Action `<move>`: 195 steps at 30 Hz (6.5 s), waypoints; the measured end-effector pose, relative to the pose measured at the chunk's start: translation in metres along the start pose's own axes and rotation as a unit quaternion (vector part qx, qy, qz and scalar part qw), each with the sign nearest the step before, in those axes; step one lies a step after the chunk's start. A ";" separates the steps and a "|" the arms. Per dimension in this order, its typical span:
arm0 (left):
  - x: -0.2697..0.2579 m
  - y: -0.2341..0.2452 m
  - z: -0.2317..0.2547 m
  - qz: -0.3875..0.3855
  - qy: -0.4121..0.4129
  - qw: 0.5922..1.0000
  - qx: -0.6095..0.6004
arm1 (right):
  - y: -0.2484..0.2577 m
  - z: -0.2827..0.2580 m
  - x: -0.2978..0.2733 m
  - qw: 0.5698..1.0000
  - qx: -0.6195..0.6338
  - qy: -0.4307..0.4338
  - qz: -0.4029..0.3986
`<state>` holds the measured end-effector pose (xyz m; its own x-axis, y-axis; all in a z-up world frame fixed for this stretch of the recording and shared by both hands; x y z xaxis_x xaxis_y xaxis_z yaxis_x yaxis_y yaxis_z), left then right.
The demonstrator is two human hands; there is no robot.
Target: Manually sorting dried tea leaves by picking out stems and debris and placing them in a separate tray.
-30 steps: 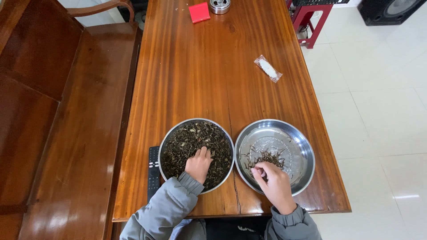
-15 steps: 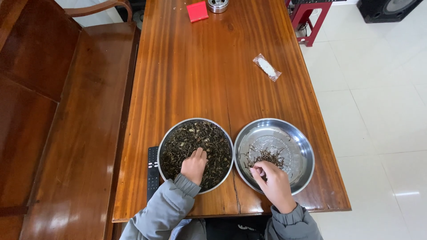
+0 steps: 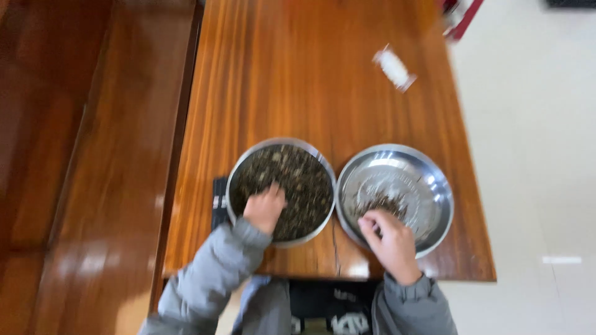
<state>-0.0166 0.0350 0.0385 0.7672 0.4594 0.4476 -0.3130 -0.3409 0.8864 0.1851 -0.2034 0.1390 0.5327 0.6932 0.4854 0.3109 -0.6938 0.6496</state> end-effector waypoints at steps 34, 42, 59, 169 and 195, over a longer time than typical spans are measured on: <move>-0.002 -0.037 0.019 0.023 -0.045 0.997 -0.055 | -0.009 0.001 -0.002 0.999 0.021 0.004 0.024; 0.002 -0.028 0.020 0.029 -0.051 0.997 -0.054 | -0.010 0.003 -0.004 0.999 0.024 0.006 0.024; 0.006 0.027 0.009 -0.056 0.057 0.962 -0.261 | -0.027 0.000 -0.009 1.000 0.023 0.014 0.014; 0.019 0.052 0.013 -0.030 -0.026 0.988 -0.152 | -0.022 -0.001 -0.012 0.999 0.029 0.020 0.004; 0.006 0.000 0.063 0.021 -0.053 0.991 -0.123 | -0.016 -0.007 -0.002 0.998 0.021 0.031 -0.056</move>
<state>0.0234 -0.0137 0.0343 0.8013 0.3558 0.4810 -0.4625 -0.1416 0.8752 0.1734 -0.1927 0.1316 0.4429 0.7768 0.4476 0.3988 -0.6178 0.6777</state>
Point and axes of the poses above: each hand's wrist, its own x-axis towards the middle knuckle, its own y-axis out of the back of the hand, z = x × y, the point moved 3 cm from there along x, towards the middle knuckle, and after that the axes turned 15 degrees about z, right-handed, at the moved point
